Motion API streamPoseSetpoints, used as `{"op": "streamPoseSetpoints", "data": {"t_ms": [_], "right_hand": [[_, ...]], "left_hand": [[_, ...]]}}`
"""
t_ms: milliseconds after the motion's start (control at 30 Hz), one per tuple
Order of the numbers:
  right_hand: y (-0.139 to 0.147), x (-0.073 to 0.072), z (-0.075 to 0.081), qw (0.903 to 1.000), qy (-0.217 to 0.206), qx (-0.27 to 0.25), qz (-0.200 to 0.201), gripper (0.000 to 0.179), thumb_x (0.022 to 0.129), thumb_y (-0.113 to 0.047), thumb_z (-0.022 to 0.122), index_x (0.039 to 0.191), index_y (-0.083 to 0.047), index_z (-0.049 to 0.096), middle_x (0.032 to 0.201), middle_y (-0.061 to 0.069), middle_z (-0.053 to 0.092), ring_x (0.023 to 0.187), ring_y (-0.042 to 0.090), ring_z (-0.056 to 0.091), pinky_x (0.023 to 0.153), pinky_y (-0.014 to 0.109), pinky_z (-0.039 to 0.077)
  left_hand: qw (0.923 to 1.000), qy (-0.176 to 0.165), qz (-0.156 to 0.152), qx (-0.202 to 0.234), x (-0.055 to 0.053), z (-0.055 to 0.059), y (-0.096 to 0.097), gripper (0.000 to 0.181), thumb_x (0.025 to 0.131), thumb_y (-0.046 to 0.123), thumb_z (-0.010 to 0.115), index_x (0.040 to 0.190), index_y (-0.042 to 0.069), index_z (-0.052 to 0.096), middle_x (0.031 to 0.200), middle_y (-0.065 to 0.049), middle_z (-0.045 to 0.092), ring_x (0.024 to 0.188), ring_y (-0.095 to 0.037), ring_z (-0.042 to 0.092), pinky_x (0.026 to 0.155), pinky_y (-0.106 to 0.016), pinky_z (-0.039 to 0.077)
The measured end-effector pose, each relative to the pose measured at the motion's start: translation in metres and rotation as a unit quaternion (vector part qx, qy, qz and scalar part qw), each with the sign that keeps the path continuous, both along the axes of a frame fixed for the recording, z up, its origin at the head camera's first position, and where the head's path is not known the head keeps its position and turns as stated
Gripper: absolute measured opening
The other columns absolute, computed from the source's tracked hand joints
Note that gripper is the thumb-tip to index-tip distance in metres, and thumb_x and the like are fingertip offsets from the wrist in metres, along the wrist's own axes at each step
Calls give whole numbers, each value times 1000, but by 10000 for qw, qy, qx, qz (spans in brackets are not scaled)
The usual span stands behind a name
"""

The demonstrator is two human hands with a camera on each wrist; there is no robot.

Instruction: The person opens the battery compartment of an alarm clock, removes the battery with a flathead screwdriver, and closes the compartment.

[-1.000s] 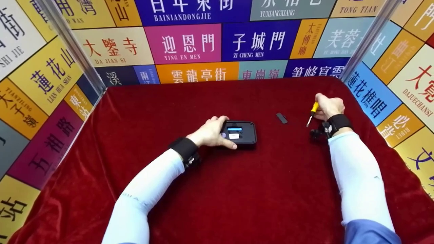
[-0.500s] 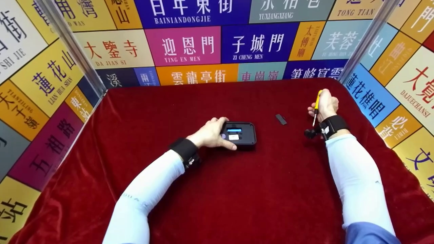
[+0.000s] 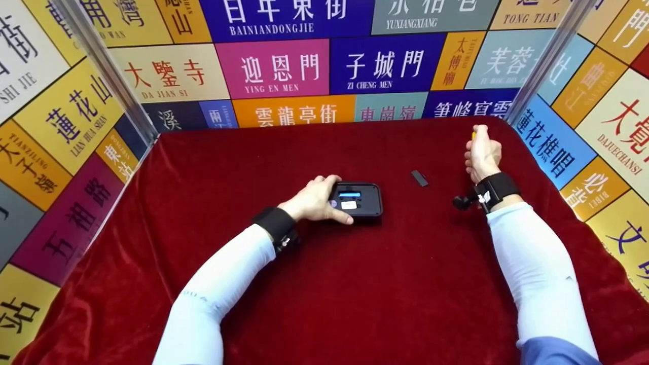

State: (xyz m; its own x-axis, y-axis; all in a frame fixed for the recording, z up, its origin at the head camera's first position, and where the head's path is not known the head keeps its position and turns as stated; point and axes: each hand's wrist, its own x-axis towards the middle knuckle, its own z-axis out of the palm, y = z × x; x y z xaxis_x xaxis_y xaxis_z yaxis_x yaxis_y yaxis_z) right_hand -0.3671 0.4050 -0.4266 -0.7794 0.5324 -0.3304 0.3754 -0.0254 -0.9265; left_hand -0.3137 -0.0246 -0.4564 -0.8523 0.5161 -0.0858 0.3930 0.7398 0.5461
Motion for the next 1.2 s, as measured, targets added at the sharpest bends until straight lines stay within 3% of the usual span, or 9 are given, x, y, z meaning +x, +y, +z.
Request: {"op": "streamPoseSetpoints", "data": {"t_ms": [467, 633, 833, 1200], "right_hand": [[-22, 4, 7, 9963, 756, -383, -109, 53, 106, -44, 50, 60, -23, 64, 46, -9, 52, 39, 7, 44, 37, 25, 38], [-27, 5, 12, 9935, 1106, -166, -217, 49, 103, -45, 62, 59, -23, 63, 46, -8, 53, 37, 7, 45, 37, 24, 38], [-33, 5, 13, 9870, 1573, 17, -327, 43, 97, -27, 72, 56, -23, 59, 42, -7, 52, 32, 6, 45, 33, 22, 36], [-50, 9, 19, 9750, 2146, -554, -158, 41, 98, -18, 66, 58, -17, 58, 41, -7, 46, 32, 6, 39, 34, 23, 30]], "left_hand": [[10000, -18, -6, -44, 0, 0, 0, 112, 76, 49, 103, 164, 9, 48, 148, -24, 60, 140, -40, 59, 124, -50, 50], [10000, -19, -25, -22, 0, 1, 1, 112, 76, 50, 104, 164, 9, 47, 149, -24, 60, 141, -40, 59, 124, -51, 50], [10000, -46, 6, -6, 0, 1, 1, 113, 75, 49, 104, 164, 9, 48, 149, -24, 60, 141, -40, 59, 124, -51, 50], [10000, -27, 32, -9, 0, 1, 1, 111, 75, 49, 104, 163, 9, 49, 148, -24, 60, 140, -40, 59, 124, -51, 50]]}}
